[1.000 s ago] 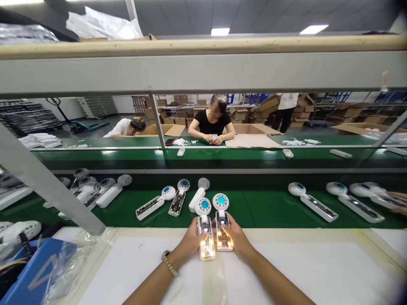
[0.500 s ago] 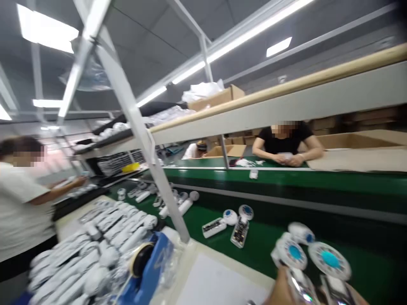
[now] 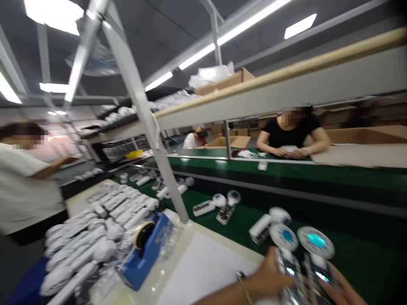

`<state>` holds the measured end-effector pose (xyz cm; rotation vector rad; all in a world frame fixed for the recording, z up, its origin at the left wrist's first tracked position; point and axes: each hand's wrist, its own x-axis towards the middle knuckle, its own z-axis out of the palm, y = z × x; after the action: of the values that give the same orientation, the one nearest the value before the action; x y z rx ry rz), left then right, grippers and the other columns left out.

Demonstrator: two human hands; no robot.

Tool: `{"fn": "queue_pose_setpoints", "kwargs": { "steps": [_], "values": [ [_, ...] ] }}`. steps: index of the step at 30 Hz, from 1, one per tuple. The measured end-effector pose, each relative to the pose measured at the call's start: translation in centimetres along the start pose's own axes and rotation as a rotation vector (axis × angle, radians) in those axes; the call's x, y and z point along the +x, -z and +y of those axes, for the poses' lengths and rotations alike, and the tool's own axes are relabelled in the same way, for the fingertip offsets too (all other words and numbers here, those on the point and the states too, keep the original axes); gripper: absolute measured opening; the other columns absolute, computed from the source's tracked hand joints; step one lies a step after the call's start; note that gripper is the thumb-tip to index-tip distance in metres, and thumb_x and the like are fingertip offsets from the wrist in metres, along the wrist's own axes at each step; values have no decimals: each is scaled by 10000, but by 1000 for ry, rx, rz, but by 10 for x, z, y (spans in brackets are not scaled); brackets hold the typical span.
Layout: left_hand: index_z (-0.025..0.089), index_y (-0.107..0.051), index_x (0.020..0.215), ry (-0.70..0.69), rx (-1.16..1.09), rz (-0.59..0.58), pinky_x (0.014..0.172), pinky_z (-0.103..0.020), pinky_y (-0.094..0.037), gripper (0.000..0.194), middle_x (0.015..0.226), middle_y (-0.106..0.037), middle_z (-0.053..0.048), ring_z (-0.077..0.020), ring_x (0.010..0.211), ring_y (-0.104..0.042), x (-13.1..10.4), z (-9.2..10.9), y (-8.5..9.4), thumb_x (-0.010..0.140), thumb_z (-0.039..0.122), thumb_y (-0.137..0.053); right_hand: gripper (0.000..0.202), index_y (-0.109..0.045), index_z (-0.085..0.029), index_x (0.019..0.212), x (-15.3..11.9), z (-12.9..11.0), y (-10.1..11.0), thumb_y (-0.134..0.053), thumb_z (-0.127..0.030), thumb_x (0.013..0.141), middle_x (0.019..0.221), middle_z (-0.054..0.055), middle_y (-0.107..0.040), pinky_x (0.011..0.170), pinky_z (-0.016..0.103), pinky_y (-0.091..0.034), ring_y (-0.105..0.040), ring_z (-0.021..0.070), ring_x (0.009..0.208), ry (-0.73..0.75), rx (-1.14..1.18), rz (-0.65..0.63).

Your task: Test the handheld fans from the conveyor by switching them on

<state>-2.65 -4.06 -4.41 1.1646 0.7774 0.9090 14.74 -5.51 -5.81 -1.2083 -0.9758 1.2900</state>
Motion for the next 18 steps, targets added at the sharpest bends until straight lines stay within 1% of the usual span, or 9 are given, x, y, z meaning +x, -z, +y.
{"fn": "queue_pose_setpoints", "kwargs": {
  "steps": [1, 2, 3, 5, 8, 11, 14, 18],
  "values": [
    [194, -470, 1025, -9, 31, 77, 858, -402, -382, 618, 948, -557, -37, -223, 916, -527, 0, 2, -3, 472, 222, -745, 715, -438, -309, 1240, -6, -2, 2, -642, -520, 588, 1065, 93, -665, 729, 450, -537, -600, 341, 978, -25, -15, 29],
    [182, -464, 1006, -6, 59, 110, 840, -383, -396, 577, 930, -558, -35, -208, 891, -531, 1, 4, -5, 494, 204, -730, 712, -424, -267, 1248, -11, -4, 4, -644, -506, 614, 1103, 91, -647, 798, 462, -509, -587, 330, 1006, -41, 11, 33],
    [176, -459, 987, 7, 39, 104, 824, -366, -404, 534, 900, -556, -27, -195, 870, -531, 3, 5, -6, 519, 193, -716, 716, -398, -241, 1260, -14, -7, 4, -644, -493, 637, 1143, 91, -625, 851, 464, -479, -573, 317, 1031, -43, 54, 13],
    [183, -434, 1009, 37, -19, 52, 806, -342, -414, 490, 897, -551, -18, -180, 858, -537, 7, 6, -8, 587, 200, -682, 715, -363, -225, 1261, -16, -12, 2, -659, -460, 654, 1171, 94, -599, 883, 458, -454, -575, 294, 1026, -26, 148, -38],
    [194, -409, 1029, 70, -62, 3, 799, -329, -425, 476, 943, -554, -24, -175, 863, -551, 9, 9, -8, 628, 205, -664, 663, -334, -244, 1241, -15, -19, -3, -657, -406, 685, 1141, 85, -596, 796, 440, -497, -619, 264, 916, -22, 226, -92],
    [195, -406, 1039, 94, -43, -5, 790, -333, -438, 458, 991, -558, -43, -184, 882, -562, 6, 16, -10, 649, 210, -648, 605, -325, -257, 1228, -18, -26, -5, -636, -357, 719, 1086, 71, -601, 722, 411, -519, -631, 235, 831, -25, 275, -138],
    [183, -419, 1034, 88, -5, 6, 801, -343, -439, 447, 1017, -562, -62, -195, 908, -559, 3, 22, -12, 651, 200, -648, 560, -336, -257, 1214, -23, -30, -6, -622, -327, 738, 1038, 61, -603, 705, 396, -517, -627, 223, 804, -19, 290, -154],
    [175, -413, 1035, 79, -35, 1, 816, -358, -440, 475, 1023, -576, -73, -210, 920, -568, 2, 24, -14, 641, 225, -672, 521, -357, -267, 1206, -24, -32, -4, -609, -314, 752, 1019, 53, -604, 718, 399, -504, -620, 221, 805, -12, 281, -181]
  ]
}}
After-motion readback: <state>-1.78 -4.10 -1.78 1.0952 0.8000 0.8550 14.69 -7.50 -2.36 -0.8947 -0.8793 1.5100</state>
